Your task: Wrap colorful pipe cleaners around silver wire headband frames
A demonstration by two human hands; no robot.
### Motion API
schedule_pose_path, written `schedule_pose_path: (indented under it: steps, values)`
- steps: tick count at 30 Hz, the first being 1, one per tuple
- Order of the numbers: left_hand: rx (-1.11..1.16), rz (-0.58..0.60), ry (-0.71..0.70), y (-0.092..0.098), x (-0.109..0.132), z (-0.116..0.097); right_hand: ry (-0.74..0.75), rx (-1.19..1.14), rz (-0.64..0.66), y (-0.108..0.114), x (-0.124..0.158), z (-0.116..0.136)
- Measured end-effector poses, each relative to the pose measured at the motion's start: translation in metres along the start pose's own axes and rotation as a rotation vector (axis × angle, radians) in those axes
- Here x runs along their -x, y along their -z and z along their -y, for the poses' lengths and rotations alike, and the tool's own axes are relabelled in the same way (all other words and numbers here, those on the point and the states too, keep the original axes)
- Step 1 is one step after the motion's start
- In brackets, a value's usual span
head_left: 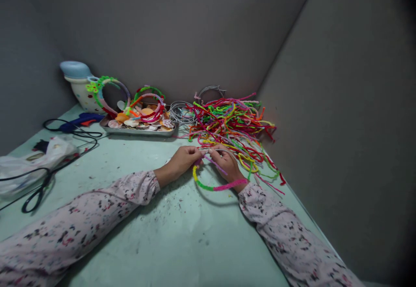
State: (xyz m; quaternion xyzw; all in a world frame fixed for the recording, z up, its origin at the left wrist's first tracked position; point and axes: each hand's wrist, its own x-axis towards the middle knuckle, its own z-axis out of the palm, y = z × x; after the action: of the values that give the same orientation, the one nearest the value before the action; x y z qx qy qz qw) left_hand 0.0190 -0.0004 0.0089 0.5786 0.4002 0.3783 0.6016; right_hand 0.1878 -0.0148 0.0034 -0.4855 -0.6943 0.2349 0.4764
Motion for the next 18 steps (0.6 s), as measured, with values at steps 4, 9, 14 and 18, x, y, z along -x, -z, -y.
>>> schedule_pose_path:
  steps: [4, 9, 14, 18]
  values:
    - [-0.032, 0.002, -0.023, 0.0005, -0.0024, 0.0043, 0.0, 0.023, -0.007, -0.0003, -0.0001, -0.0005]
    - [-0.083, -0.009, -0.063, 0.0015, -0.0053, 0.0094, 0.005, 0.038, -0.011, -0.0002, -0.0004, -0.0008]
    - [-0.181, -0.028, -0.112, 0.0013, -0.0046, 0.009, 0.0, 0.067, -0.023, -0.0006, -0.0004, -0.002]
    - [-0.172, -0.042, -0.129, 0.0006, -0.0019, 0.0059, 0.0, 0.052, -0.026, -0.0004, -0.0007, -0.0001]
